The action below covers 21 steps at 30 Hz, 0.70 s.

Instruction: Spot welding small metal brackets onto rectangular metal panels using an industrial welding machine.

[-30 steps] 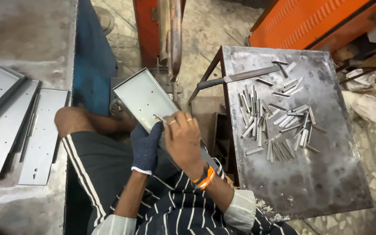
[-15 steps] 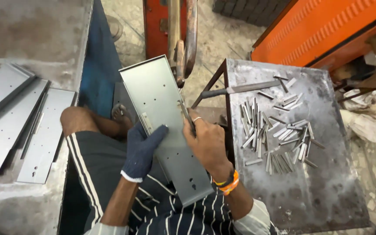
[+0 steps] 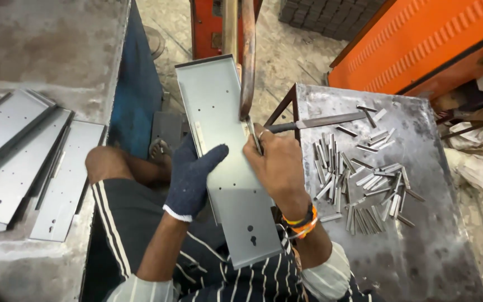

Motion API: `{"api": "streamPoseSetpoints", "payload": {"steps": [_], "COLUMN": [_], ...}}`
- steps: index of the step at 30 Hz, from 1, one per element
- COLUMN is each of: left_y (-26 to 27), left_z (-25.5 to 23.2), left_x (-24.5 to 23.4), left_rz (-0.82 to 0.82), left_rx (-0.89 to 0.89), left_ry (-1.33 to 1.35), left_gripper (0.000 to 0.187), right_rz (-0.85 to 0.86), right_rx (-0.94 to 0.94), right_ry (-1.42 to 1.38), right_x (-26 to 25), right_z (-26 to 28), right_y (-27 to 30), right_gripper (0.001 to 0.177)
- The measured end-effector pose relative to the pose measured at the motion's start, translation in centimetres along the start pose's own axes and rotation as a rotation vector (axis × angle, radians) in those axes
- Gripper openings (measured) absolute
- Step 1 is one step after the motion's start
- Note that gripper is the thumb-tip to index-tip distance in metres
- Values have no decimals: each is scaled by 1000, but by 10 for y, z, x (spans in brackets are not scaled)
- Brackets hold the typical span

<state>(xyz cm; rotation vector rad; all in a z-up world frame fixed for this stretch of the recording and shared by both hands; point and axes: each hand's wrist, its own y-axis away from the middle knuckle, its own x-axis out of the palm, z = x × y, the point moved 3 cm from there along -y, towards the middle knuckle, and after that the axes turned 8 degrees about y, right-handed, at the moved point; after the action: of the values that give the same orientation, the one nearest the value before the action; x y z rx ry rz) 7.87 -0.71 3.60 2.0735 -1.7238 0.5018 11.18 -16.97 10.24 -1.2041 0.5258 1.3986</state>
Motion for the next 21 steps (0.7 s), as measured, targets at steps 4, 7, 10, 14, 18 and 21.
{"api": "streamPoseSetpoints", "payload": {"steps": [4, 7, 10, 14, 18, 21], "left_y": [3, 6, 3, -25, -67, -78], "left_z": [-1, -2, -7, -16, -27, -24], "left_x": [1, -1, 3, 9, 4, -3], "left_rz": [0, -8, -23, 16, 99, 101], "left_rx": [11, 3, 27, 37, 72, 52], "left_ry": [49, 40, 37, 38, 38, 83], "left_gripper": [40, 40, 42, 39, 40, 36], "right_rz": [18, 42, 57, 127, 144, 176], "right_rx": [-51, -17, 43, 24, -55, -70], "right_ry": [-46, -5, 40, 39, 61, 81], "right_x": [-2, 3, -3, -15, -1, 7], "right_z": [0, 4, 7, 3, -9, -9], "right_y": [5, 7, 1, -6, -18, -21], "right_gripper": [20, 21, 24, 37, 28, 21]}}
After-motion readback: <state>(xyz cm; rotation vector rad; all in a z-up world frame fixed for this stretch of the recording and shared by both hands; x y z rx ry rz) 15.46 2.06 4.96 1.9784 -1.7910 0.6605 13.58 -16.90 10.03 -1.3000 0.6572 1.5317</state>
